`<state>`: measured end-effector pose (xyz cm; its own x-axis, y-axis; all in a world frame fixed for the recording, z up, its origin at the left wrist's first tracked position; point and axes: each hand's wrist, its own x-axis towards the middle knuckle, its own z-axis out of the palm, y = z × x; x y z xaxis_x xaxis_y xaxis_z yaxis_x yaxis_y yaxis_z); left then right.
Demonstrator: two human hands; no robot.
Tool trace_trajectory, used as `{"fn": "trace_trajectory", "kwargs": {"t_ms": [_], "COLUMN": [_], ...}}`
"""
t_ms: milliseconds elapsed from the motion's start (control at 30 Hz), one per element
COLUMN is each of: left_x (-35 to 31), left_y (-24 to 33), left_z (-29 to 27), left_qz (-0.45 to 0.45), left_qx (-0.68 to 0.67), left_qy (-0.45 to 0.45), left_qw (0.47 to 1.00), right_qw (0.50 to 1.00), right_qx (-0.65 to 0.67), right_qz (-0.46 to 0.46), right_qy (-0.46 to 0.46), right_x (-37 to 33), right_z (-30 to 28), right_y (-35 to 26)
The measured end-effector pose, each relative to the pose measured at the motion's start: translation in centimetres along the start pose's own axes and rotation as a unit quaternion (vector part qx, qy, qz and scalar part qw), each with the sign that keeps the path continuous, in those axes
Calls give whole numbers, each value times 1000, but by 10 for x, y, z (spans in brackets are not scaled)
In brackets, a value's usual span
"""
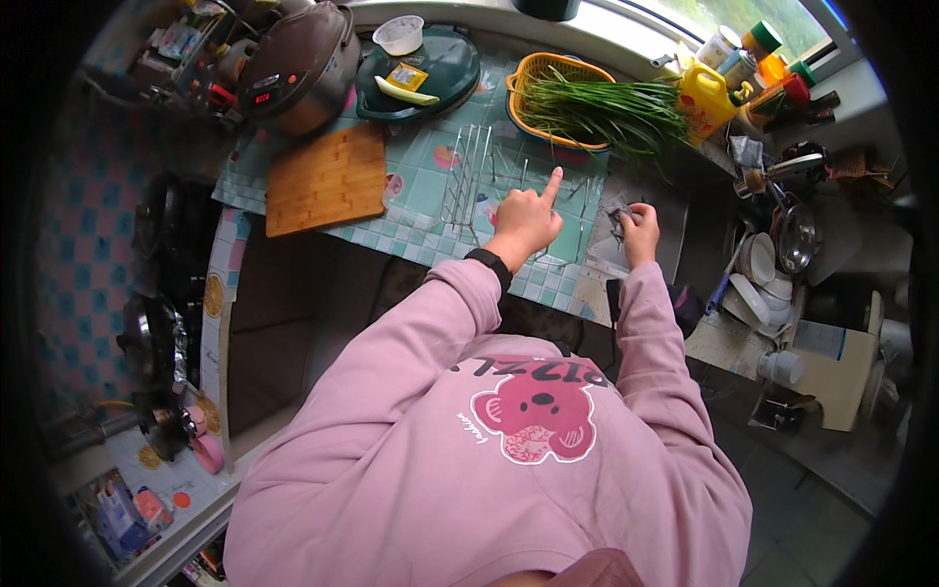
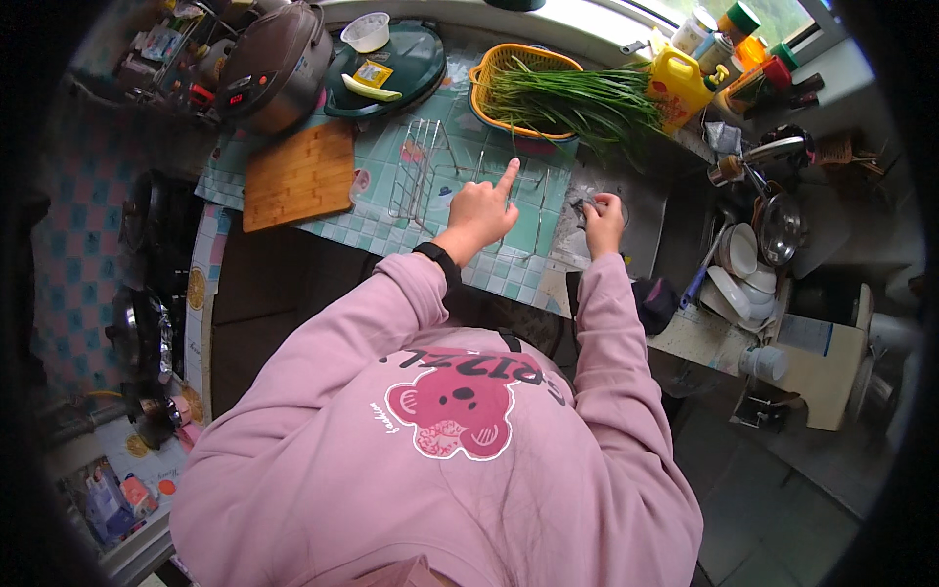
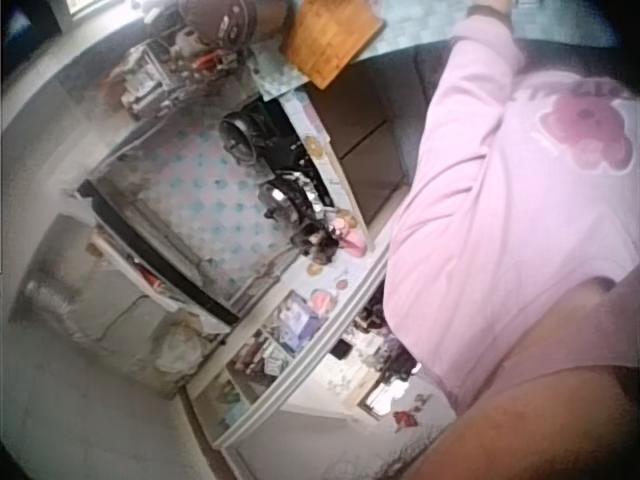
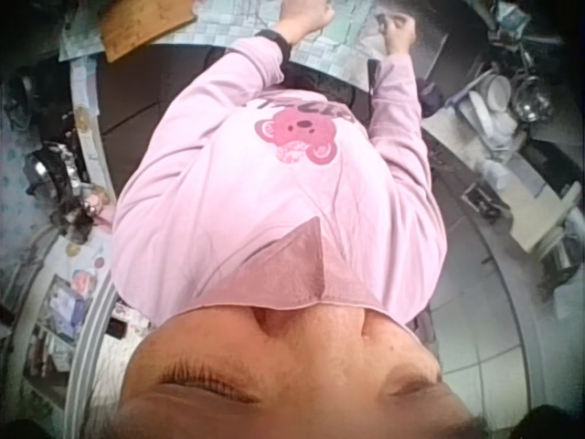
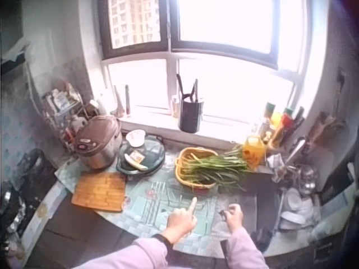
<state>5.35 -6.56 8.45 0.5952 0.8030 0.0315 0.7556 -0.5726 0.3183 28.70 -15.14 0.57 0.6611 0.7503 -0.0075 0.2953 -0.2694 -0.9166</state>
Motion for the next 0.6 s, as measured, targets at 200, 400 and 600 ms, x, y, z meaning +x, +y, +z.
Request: {"fn": "trace_trajectory", "kwargs": {"t_ms": [200, 400, 600], "left_x": [-1, -1, -1], "left_y": [2, 1, 1], "left_z": [1, 1, 3], "left_qz": [-12, -3, 13], "left_qx": [-6, -13, 4], "left_qy": [3, 2, 5], "left_qw": [1000, 1000, 1000], "right_qw": [990, 992, 993], "right_qx": [95, -69, -90], "right_qz": [-53, -79, -4], "right_qy": [-90, -74, -75], "right_x": [-11, -27, -2], "right_z": [15, 49, 56], "right_y": [-37, -65, -81]}}
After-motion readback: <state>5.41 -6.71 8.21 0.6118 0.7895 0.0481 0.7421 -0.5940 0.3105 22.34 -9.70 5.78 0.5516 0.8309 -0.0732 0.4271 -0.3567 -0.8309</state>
